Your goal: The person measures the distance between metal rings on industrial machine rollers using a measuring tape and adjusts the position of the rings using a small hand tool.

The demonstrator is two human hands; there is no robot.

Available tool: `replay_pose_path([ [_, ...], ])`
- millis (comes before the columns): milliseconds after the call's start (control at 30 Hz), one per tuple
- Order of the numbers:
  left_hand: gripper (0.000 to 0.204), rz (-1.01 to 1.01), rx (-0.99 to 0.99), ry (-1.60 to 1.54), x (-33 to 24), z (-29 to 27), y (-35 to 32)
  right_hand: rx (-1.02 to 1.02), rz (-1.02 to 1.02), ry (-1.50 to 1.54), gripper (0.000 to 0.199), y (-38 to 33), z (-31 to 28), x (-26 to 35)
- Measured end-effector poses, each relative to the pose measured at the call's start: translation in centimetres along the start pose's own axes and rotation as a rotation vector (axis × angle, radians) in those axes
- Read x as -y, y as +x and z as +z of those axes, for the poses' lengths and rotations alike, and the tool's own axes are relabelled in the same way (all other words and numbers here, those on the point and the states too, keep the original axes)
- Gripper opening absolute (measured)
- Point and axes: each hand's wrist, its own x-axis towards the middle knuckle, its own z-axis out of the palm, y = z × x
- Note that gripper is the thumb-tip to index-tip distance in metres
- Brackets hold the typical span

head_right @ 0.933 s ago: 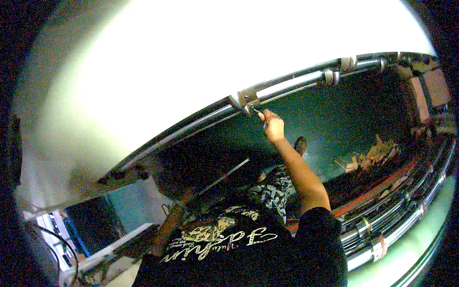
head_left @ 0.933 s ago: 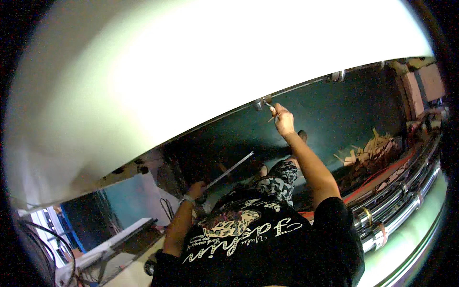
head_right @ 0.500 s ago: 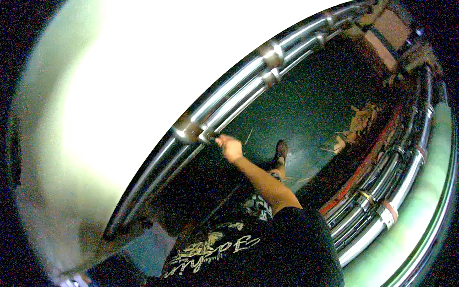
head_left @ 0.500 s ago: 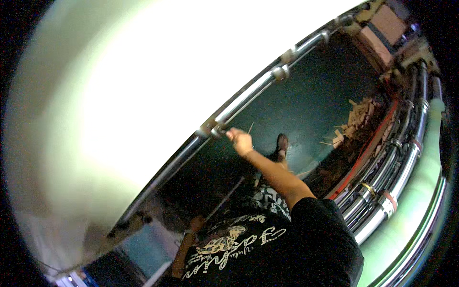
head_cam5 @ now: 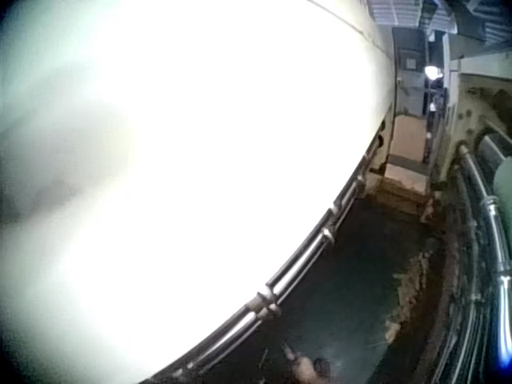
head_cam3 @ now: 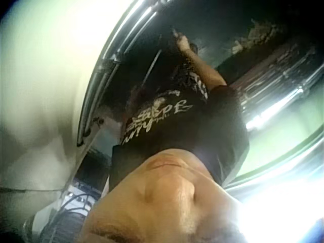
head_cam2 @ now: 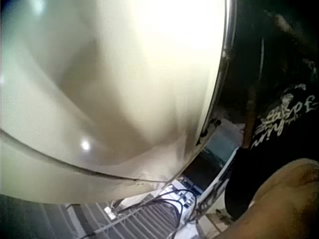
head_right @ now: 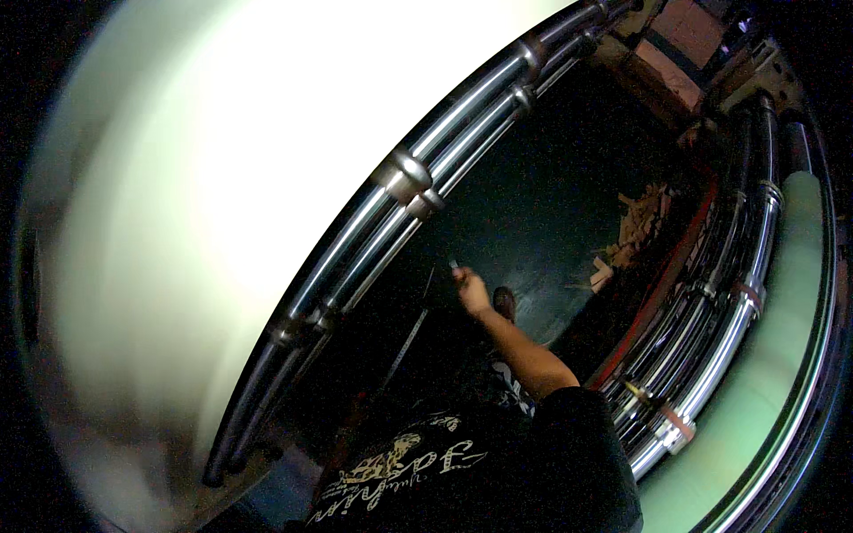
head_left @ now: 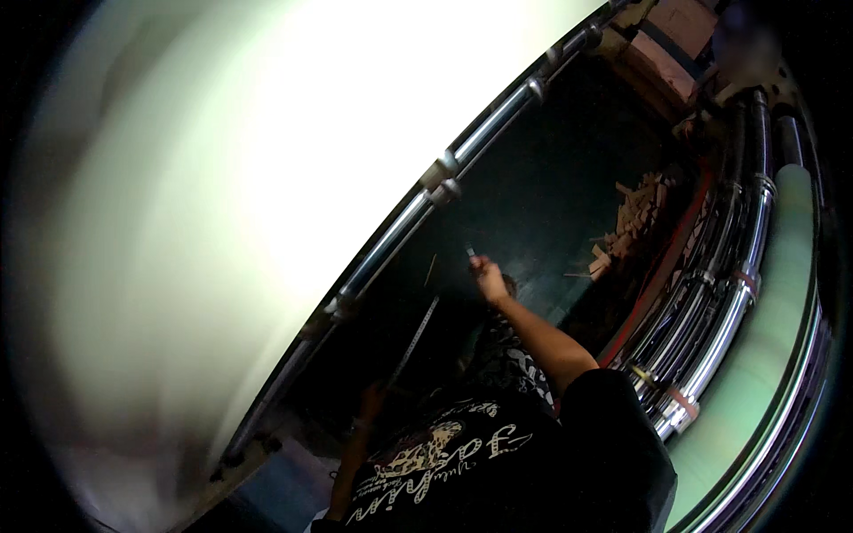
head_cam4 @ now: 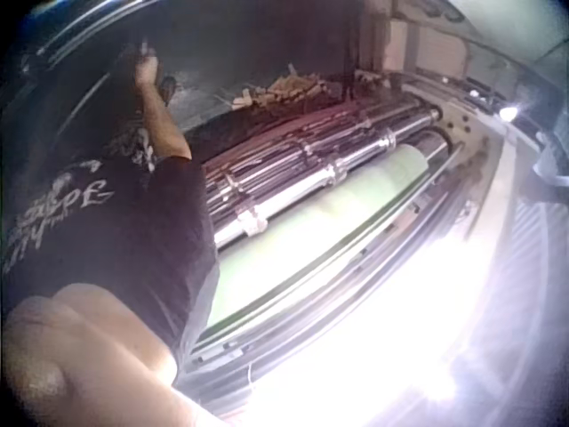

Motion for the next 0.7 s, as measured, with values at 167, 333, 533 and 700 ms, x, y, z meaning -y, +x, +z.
replay_pose_path([
  [167, 0.028, 0.075, 0.035, 0.036, 0.8, 5.7, 4.9, -0.343, -0.173, -0.038, 0.023, 9.0, -11.1, 10.9],
  [333, 0.03, 0.271, -0.207, 0.452, -2.4, 9.2, 10.8, -0.368, -0.225, 0.256, 0.023, 17.0, -16.7, 19.5],
  [533, 0.032, 0.121, -0.019, 0.198, -14.7, 7.9, 14.0, -0.36, -0.119, 0.512, 0.021, 18.9, -17.6, 20.1],
  [700, 0.029, -0.031, 0.149, 0.066, -12.4, 7.8, 18.3, -0.403, -0.072, 0.685, 0.022, 19.9, -17.1, 20.9],
])
